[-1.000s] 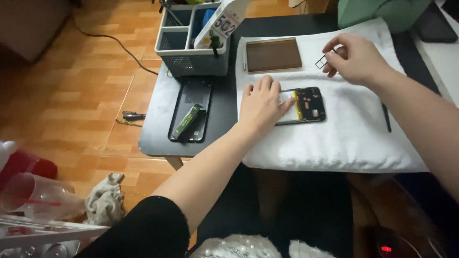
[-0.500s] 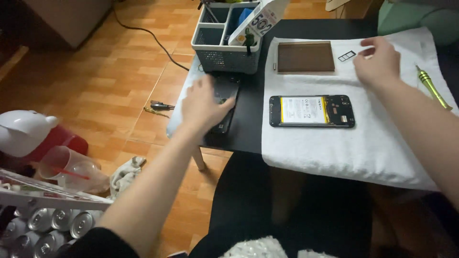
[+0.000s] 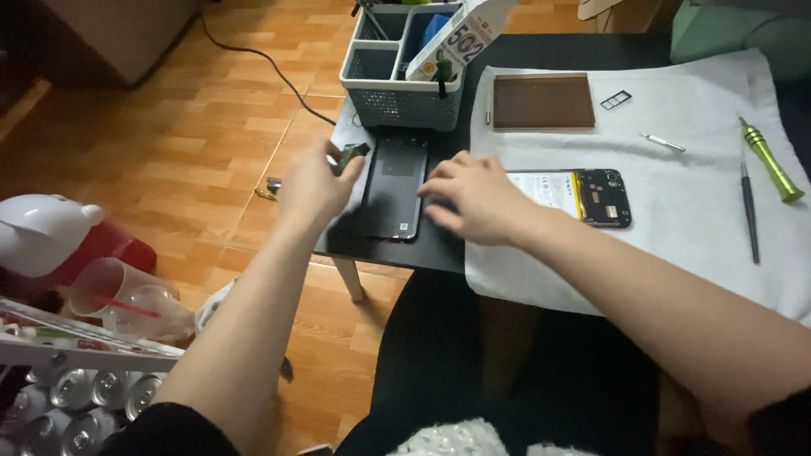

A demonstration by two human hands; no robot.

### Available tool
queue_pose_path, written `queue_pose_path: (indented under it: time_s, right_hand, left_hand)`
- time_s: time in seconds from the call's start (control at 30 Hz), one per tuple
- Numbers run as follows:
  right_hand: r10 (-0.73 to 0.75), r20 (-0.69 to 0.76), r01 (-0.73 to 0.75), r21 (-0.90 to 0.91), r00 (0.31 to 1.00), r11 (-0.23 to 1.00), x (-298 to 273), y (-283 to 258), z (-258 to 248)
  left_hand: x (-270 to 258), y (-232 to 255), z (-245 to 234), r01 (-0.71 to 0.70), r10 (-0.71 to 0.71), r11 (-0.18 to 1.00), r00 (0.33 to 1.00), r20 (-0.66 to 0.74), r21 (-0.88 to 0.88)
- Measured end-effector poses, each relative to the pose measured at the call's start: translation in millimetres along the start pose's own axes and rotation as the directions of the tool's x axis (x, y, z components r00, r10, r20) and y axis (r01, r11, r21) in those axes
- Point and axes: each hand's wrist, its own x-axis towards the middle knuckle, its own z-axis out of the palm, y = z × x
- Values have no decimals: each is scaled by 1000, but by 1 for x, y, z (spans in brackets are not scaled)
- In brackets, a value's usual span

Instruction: Disassembling a smartphone by removing precision screws and prying apart the internal components.

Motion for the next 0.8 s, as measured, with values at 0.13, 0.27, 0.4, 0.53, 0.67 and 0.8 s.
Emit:
queue_pose_path:
  time_s: [0.13, 0.27, 0.4, 0.53, 0.67, 0.8]
  right_hand:
    - [-40, 44, 42, -47, 998, 998, 12, -30, 18]
    - [-68, 88, 69, -5, 994, 998, 7, -53, 21]
    - [-127, 124, 146, -156, 984, 977, 3, -53, 43]
    - [-167, 124, 193, -246, 978, 950, -5, -65, 49]
    - [-160, -113, 140, -170, 981, 975, -14, -69, 22]
    - [-208, -290, 183, -114, 934, 977, -37, -60, -9]
  left_hand:
    - [16, -29, 20, 134, -130, 986, 991, -43, 101]
    - [23, -30, 33, 93, -81, 981, 994, -79, 168]
    - [14, -20, 29, 44, -31, 991, 994, -106, 126]
    - [-4, -10, 13, 0, 17, 991, 991, -132, 132]
    - [-9, 3, 2, -166, 143, 982, 965, -220, -91]
    - [-4, 28, 3, 122, -98, 819, 993, 73, -560]
